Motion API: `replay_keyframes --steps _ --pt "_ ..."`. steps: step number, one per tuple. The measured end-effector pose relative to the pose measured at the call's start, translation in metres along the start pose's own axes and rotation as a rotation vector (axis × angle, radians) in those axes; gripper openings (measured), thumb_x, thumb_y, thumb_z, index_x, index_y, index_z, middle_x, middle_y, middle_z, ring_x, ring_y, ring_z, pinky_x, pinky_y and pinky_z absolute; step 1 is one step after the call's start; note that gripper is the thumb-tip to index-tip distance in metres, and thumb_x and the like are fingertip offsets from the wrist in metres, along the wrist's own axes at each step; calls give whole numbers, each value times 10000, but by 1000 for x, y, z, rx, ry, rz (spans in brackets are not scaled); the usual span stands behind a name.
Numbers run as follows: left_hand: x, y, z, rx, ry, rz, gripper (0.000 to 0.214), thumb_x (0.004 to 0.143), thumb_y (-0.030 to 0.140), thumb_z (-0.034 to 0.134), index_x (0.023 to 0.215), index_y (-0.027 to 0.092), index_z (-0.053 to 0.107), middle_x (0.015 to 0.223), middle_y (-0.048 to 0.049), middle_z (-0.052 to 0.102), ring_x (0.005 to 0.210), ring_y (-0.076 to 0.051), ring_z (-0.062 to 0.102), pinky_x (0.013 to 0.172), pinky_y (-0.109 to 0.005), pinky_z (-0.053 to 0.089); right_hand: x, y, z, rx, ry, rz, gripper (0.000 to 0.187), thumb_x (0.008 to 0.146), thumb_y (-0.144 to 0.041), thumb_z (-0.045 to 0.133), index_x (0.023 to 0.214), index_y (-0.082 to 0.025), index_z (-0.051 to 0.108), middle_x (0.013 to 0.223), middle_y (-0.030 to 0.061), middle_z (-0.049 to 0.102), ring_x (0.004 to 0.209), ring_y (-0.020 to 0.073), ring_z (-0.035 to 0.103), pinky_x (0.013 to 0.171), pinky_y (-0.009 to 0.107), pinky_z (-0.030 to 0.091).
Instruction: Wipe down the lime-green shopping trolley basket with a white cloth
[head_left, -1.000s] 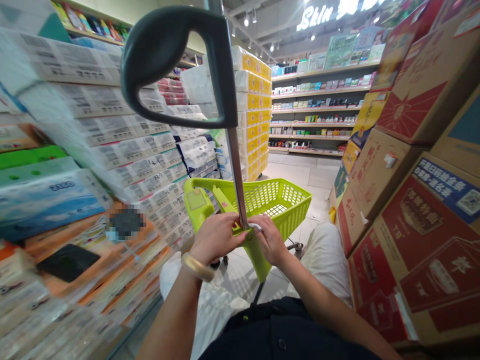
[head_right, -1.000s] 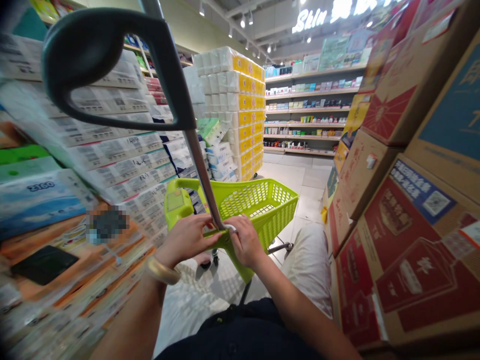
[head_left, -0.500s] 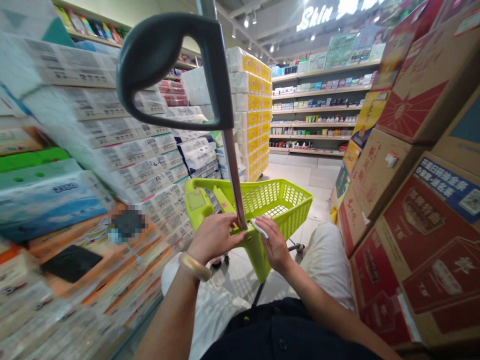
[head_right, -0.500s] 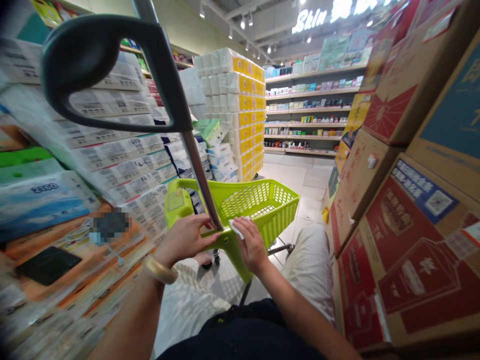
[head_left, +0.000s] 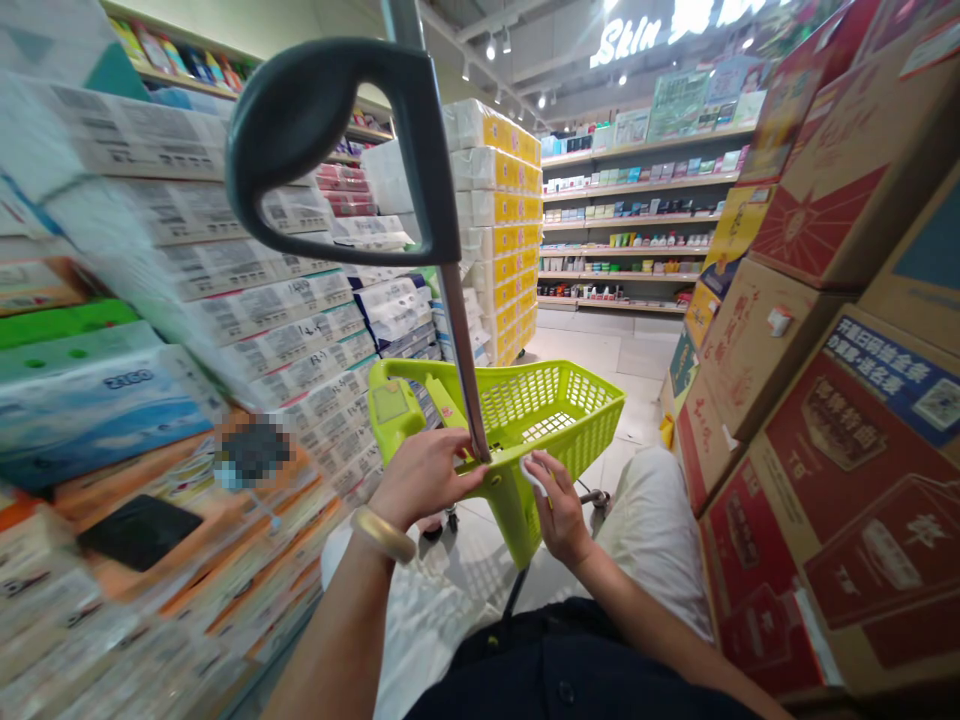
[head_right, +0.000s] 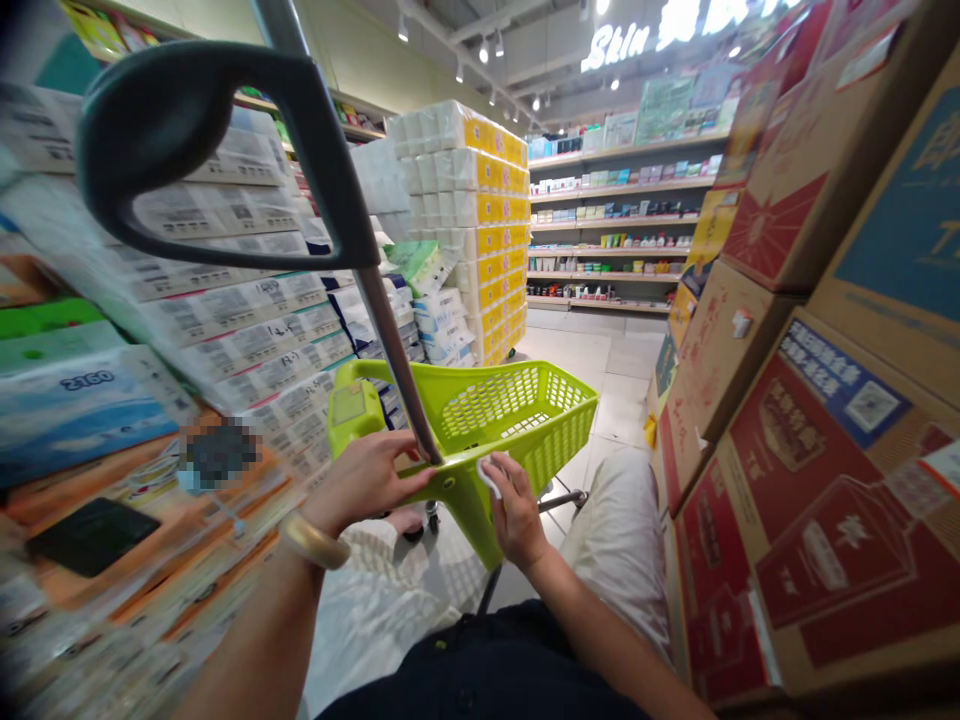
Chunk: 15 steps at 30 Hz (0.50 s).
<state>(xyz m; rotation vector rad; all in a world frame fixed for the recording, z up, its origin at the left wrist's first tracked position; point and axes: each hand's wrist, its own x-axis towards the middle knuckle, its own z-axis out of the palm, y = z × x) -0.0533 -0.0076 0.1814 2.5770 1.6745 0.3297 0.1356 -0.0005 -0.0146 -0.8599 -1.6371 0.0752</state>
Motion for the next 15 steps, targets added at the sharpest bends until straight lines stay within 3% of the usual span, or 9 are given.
replay_keyframes --steps 3,9,15 --pt "0 -3 -1 -14 -2 -1 225 806 420 629 882 227 716 891 -10 744 815 -193 680 683 -269 453 4 0 2 -15 5 45 409 963 -165 414 1339 -244 557 1310 126 572 1260 245 542 1060 462 487" --pt "-2 -11 0 -42 25 9 236 785 443 631 830 227 716 861 -14 746 777 -185 669 668 -264 446 13 -2 0 26 -78 -42 417 951 -136 410 1330 -234 552 1277 118 585 1238 231 541 1063 449 475" --pt "-4 -18 0 -81 62 35 247 794 442 602 785 226 719 869 -16 759 776 -175 670 675 -255 463 12 8 -3 -23 -5 87 329 960 -184 432 1223 -213 628 1201 122 609 1157 230 576 1011 427 499"
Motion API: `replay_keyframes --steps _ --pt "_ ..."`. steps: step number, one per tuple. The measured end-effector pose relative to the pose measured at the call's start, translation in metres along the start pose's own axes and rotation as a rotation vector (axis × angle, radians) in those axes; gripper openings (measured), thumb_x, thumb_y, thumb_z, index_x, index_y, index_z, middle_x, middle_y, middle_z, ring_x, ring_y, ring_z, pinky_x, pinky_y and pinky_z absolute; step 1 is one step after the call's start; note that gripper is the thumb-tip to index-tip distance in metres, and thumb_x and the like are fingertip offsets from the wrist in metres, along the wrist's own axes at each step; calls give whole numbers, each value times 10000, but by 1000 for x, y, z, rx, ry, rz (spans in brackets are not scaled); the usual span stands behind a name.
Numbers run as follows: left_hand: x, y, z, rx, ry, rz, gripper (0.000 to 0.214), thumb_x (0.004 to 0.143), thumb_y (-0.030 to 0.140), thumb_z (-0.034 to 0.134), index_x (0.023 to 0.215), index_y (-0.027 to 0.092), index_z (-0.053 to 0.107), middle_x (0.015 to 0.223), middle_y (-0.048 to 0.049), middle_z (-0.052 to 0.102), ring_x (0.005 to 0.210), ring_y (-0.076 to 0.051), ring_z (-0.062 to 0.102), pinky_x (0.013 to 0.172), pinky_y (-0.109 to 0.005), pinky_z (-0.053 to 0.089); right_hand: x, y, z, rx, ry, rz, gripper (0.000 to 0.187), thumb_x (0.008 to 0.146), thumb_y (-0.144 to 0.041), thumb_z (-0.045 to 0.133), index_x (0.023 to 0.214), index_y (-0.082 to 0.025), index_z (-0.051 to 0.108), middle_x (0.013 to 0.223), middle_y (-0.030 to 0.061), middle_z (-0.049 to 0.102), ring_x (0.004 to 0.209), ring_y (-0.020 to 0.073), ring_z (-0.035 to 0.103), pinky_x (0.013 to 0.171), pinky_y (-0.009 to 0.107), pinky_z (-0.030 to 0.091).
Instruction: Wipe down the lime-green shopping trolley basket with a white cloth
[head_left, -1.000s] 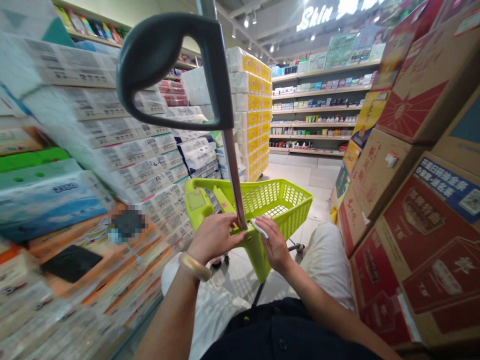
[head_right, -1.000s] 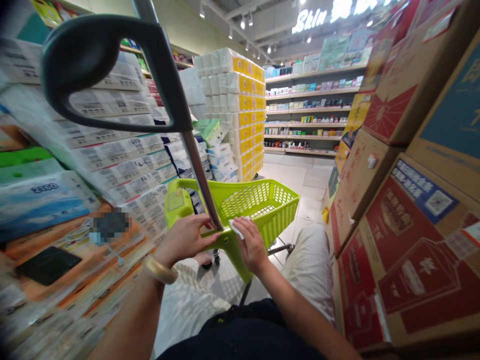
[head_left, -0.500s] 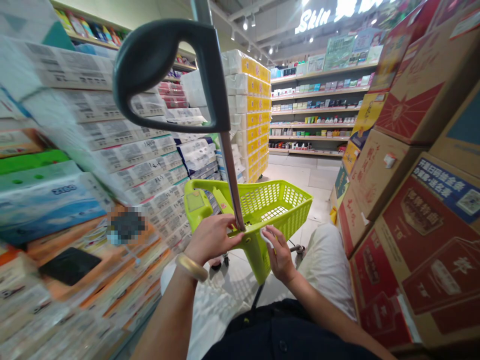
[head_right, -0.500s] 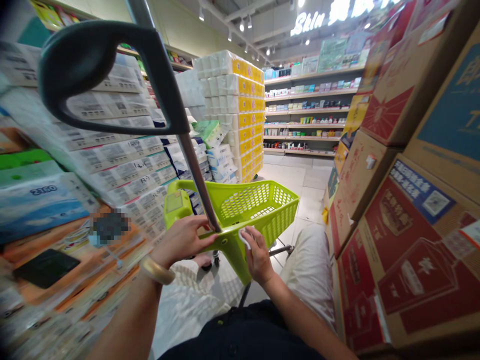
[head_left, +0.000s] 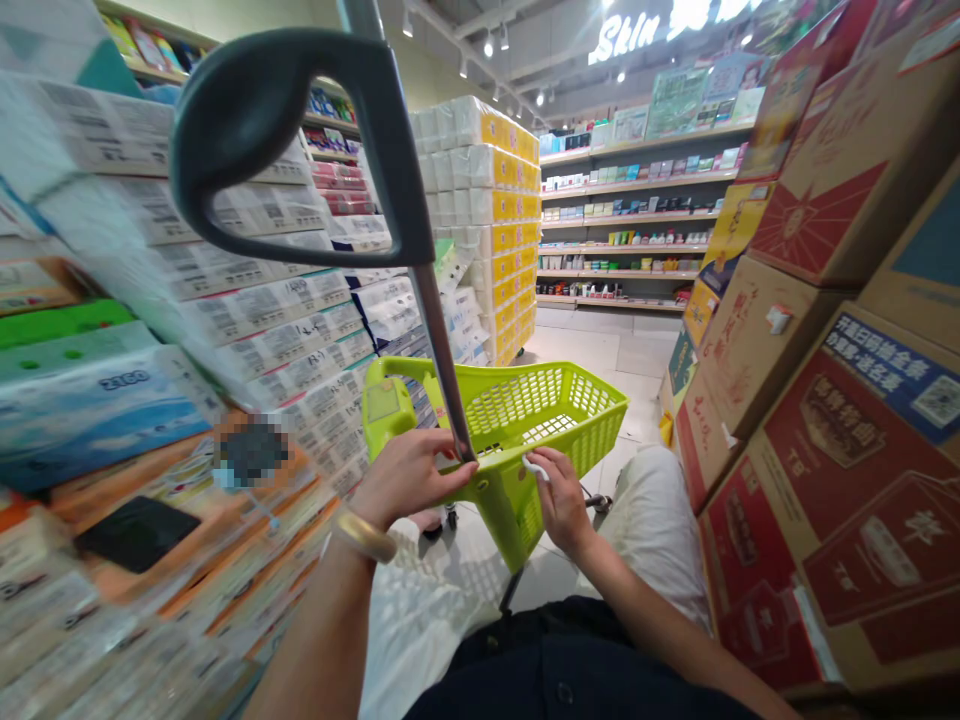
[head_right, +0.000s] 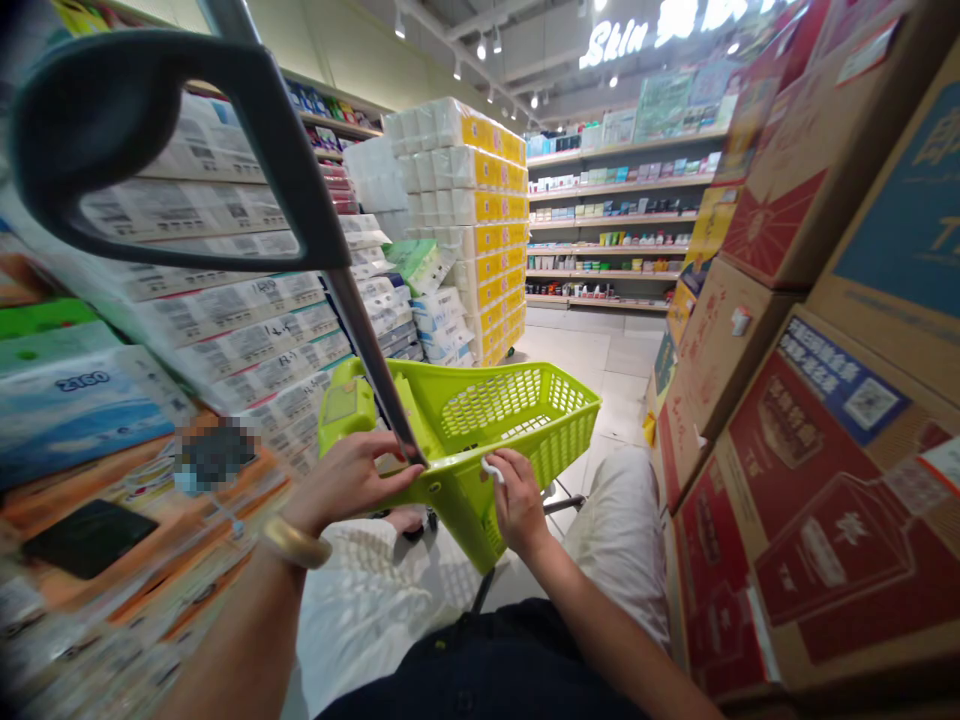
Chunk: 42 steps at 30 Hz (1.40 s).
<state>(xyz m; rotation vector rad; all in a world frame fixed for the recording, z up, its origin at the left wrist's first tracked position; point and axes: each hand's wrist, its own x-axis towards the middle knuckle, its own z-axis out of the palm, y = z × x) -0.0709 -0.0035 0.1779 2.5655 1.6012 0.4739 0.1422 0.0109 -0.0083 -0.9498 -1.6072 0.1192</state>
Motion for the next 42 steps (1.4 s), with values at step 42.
replay_keyframes --steps 42 --pt "2 44 97 439 227 -53 328 825 205 508 1115 95 616 910 -126 649 886 -282 567 848 -427 374 27 -3 11 -29 -185 -31 432 907 -132 425 1290 -241 592 1276 76 643 1264 219 533 1161 501 344"
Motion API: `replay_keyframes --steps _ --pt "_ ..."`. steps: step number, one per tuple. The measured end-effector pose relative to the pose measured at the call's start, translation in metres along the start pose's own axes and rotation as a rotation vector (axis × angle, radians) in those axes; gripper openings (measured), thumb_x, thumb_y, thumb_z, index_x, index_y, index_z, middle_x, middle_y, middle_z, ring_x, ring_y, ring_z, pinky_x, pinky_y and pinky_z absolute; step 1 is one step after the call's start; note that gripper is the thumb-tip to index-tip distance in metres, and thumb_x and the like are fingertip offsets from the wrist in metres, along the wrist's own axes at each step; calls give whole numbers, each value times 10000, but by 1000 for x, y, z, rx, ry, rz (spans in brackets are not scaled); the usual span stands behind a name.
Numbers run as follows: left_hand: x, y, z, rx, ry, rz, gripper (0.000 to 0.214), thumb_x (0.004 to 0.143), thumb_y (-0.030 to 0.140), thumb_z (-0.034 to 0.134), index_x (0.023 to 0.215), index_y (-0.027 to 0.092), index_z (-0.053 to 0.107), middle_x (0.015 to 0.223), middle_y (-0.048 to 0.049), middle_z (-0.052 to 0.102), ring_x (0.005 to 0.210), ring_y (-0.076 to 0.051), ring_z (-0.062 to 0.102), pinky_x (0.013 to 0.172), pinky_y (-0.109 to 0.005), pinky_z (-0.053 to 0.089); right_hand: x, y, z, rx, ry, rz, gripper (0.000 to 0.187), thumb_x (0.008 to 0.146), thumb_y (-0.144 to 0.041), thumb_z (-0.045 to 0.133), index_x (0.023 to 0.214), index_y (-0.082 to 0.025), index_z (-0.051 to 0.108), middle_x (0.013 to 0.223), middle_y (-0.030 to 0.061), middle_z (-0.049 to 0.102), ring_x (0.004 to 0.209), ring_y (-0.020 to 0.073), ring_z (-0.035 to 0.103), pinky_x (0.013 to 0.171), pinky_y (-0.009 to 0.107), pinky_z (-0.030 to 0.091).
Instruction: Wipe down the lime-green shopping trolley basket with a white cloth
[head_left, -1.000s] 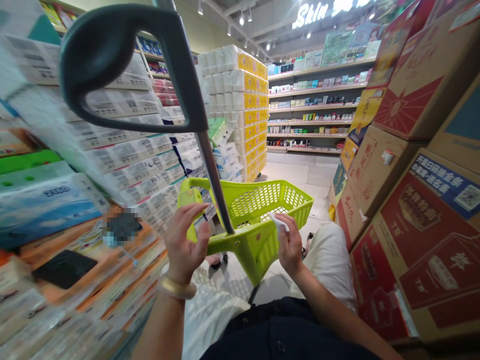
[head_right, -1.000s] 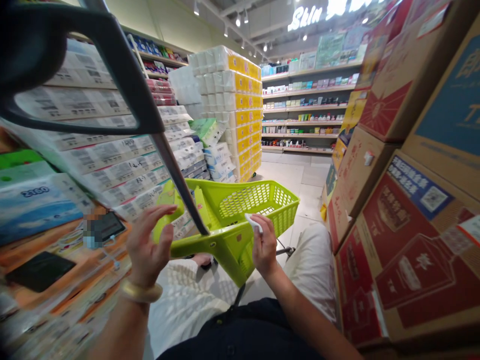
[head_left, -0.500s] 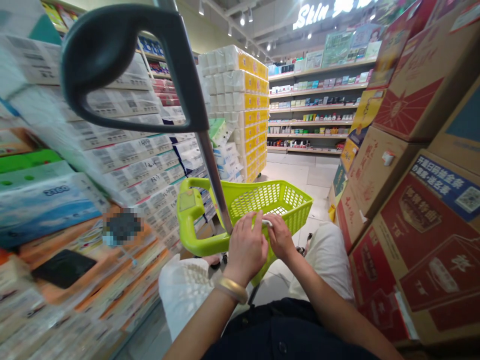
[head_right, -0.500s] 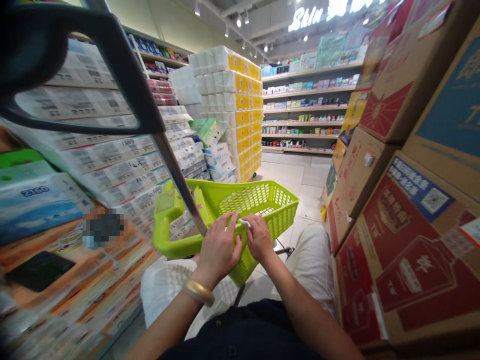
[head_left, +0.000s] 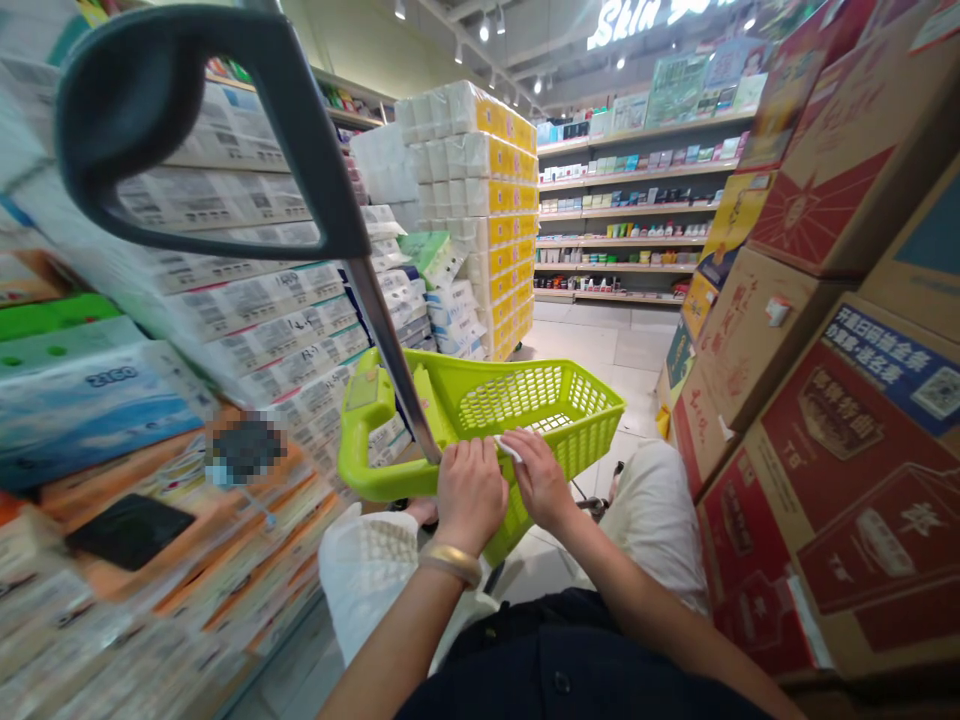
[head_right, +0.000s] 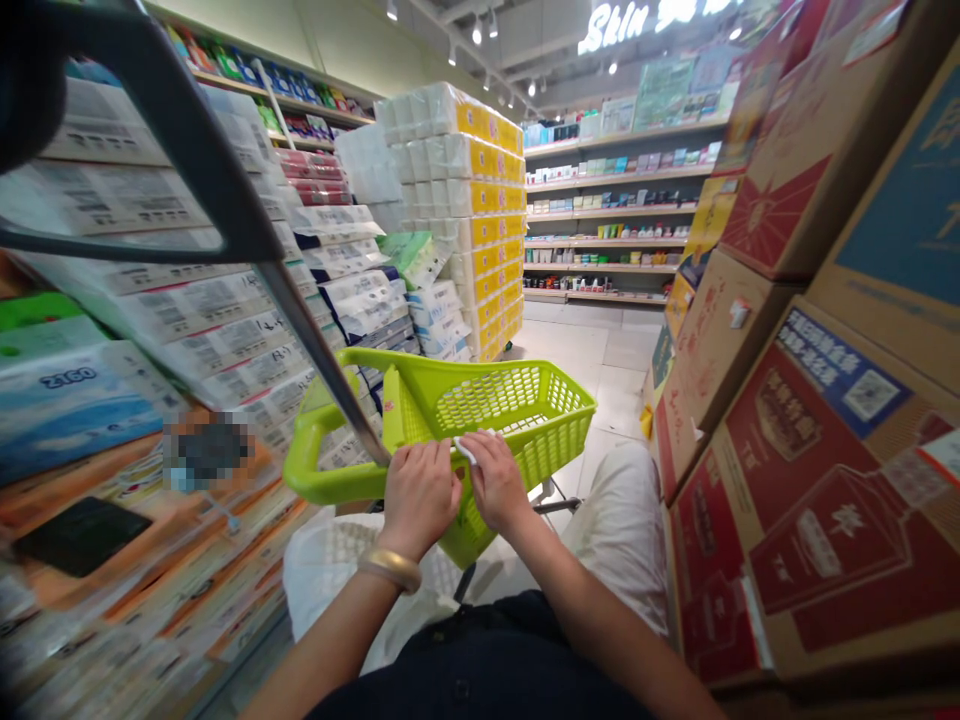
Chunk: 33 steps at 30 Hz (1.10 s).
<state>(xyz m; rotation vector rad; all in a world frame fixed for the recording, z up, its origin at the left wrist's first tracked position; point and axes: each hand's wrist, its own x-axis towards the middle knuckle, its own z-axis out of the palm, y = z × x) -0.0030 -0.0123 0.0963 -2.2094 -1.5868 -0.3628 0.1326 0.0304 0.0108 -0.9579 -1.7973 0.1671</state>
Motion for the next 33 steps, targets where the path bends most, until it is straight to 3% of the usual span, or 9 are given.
replay_keyframes --steps 3,8,14,21,27,33 --pt "-2 -5 2 -5 8 -3 263 819 204 522 1047 123 625 905 -119 643 885 -283 560 849 -428 370 -3 3 1 -7 -19 -25 457 904 -126 422 1321 -243 568 1311 74 625 1286 219 520 1160 504 348" --pt "-4 -10 4 -4 24 -3 283 818 201 528 1074 130 626 897 -107 646 890 -285 559 849 -421 368 -4 17 0 -125 114 117 401 904 -133 406 1223 -201 641 1213 121 669 1240 261 550 1128 562 363" --pt "-5 -11 4 -46 32 -16 264 815 162 509 1045 140 635 893 -114 647 881 -287 560 841 -427 369 0 -5 9 -5 -32 -42 443 910 -123 414 1311 -227 572 1300 80 630 1270 206 532 1163 483 354" --pt "-7 -12 5 -29 55 -16 270 826 190 509 1050 132 647 890 -114 650 886 -290 561 860 -428 372 -2 8 6 -117 87 81 426 902 -120 407 1262 -212 616 1228 109 667 1244 260 549 1130 570 363" --pt "-7 -12 5 -49 55 -14 286 818 162 497 1061 135 646 894 -117 651 877 -289 561 848 -426 374 -1 -8 8 -17 -43 -48 500 898 -114 419 1360 -258 544 1334 70 612 1288 215 521 1159 495 365" --pt "-8 -12 6 -51 67 -16 274 822 178 507 1051 135 651 884 -117 650 879 -293 556 861 -433 375 -5 13 0 -118 106 110 427 906 -137 407 1261 -225 626 1227 106 663 1245 254 544 1131 555 367"
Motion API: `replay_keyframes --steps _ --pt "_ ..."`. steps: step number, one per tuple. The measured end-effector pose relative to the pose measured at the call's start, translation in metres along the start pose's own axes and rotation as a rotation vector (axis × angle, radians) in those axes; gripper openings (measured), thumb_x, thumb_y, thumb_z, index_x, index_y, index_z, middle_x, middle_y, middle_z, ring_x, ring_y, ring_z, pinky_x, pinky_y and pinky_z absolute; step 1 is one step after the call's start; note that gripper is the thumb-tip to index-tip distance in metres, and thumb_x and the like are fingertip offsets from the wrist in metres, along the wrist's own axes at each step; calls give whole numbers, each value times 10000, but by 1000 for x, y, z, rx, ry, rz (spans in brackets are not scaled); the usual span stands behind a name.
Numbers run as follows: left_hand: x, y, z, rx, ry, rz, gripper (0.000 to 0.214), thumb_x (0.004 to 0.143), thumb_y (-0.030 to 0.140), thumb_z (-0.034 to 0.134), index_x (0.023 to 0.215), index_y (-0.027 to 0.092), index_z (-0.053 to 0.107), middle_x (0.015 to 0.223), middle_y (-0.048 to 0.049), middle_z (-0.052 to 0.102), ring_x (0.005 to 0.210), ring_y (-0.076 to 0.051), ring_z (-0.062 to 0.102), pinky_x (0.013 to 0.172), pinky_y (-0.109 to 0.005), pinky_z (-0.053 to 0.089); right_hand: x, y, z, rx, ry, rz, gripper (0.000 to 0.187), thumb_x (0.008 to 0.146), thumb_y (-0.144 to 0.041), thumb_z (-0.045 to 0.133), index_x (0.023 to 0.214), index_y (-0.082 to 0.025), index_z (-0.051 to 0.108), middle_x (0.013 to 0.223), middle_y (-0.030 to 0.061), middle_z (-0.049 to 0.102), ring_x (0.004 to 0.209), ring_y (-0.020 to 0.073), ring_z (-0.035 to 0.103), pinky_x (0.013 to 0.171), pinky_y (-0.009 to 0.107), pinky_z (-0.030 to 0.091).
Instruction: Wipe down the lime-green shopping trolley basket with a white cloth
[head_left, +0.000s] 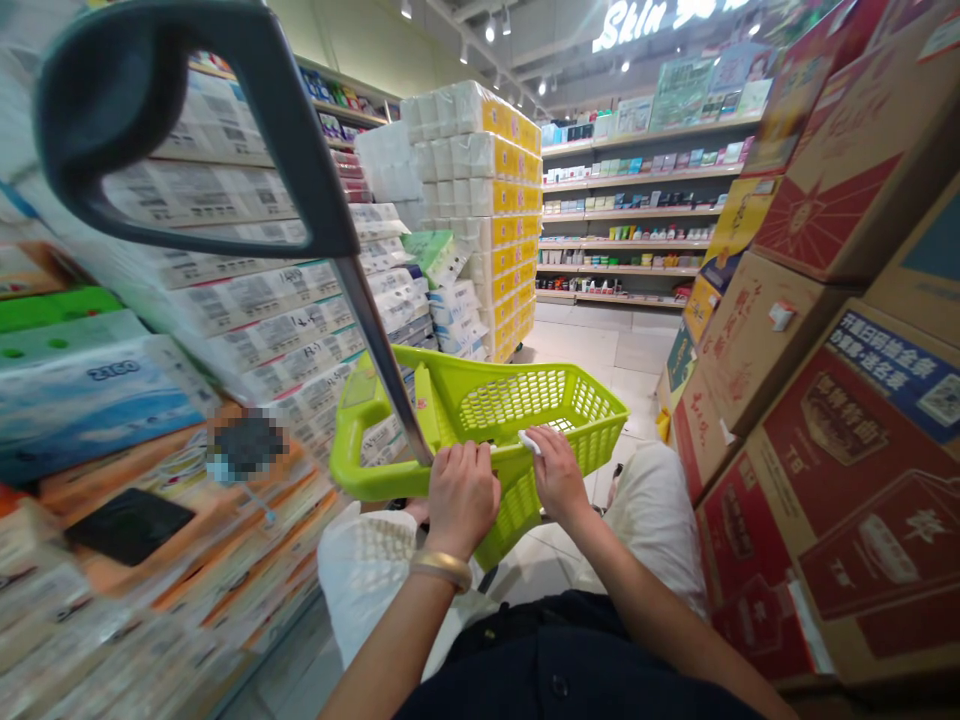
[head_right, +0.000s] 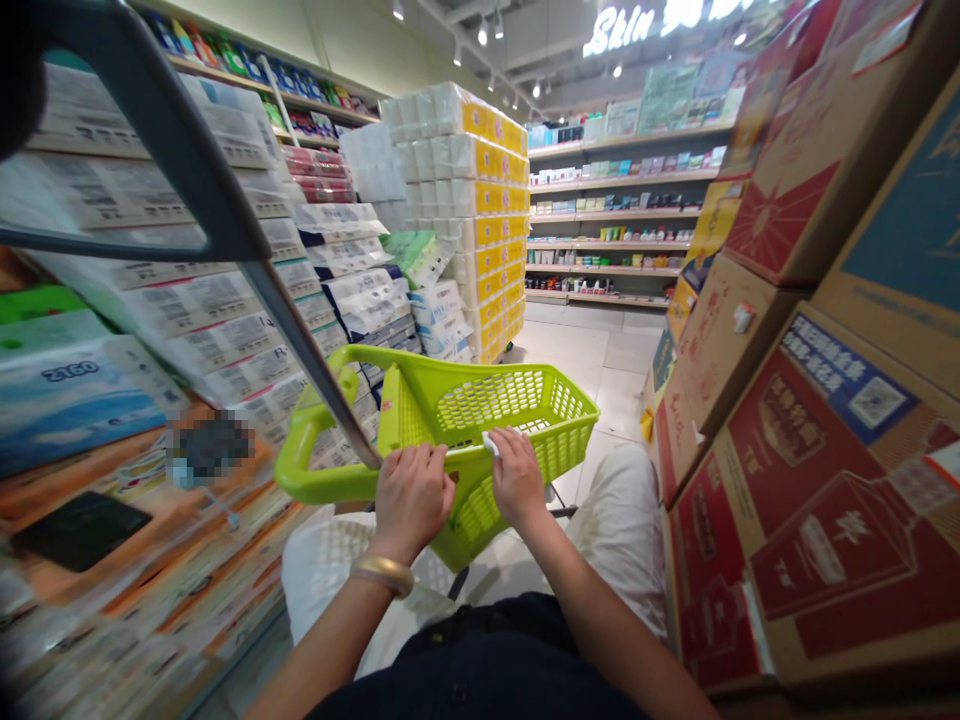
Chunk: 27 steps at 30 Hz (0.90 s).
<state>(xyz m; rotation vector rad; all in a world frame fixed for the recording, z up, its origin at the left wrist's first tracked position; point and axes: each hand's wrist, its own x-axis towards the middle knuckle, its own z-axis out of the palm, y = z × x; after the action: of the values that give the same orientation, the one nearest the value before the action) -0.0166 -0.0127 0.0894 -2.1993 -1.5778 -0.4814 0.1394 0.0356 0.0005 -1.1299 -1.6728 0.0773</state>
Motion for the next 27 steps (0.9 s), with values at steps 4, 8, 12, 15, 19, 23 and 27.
replay_keyframes --steps 4,8,12,15,19,23,27 --pt "0 2 0 15 -3 -3 280 825 171 500 1058 130 650 887 -115 649 882 -294 558 856 -432 374 -2 -14 1 58 -94 -93 466 902 -120 417 1322 -240 582 1301 84 629 1284 234 516 1150 517 364" --pt "-1 1 0 4 -2 8 289 826 169 497 1071 135 648 908 -119 653 889 -289 561 854 -430 378 -3 -14 0 74 -129 -152 492 903 -126 429 1359 -267 549 1342 65 607 1302 222 507 1154 498 367" --pt "-2 1 1 26 1 16 292 828 187 505 1080 152 648 895 -109 655 891 -281 566 867 -427 378 -4 3 -1 -10 12 -35 444 908 -133 416 1291 -242 611 1260 93 649 1268 246 530 1133 539 373" --pt "-1 1 2 35 7 5 280 825 187 505 1062 159 651 884 -105 654 889 -282 568 869 -426 376 -5 -3 2 -3 4 -36 441 911 -130 423 1294 -248 608 1265 86 649 1274 246 524 1141 542 360" --pt "-2 1 2 28 6 11 270 826 191 511 1057 161 649 918 -108 657 896 -277 567 864 -418 374 -6 -19 2 71 -123 -142 480 918 -130 428 1364 -264 541 1352 61 604 1313 221 499 1162 502 353" --pt "-3 -1 3 21 16 28 296 828 187 507 1089 154 641 917 -108 659 893 -280 563 873 -425 373 -7 -2 -2 -14 -44 -75 458 913 -125 410 1325 -235 578 1319 85 627 1302 241 512 1144 533 363" --pt "-3 0 2 28 19 17 295 830 191 502 1083 144 647 886 -101 646 887 -279 560 877 -421 369 -8 7 -2 -81 47 23 427 908 -133 412 1273 -205 620 1272 115 650 1290 274 521 1119 578 376"
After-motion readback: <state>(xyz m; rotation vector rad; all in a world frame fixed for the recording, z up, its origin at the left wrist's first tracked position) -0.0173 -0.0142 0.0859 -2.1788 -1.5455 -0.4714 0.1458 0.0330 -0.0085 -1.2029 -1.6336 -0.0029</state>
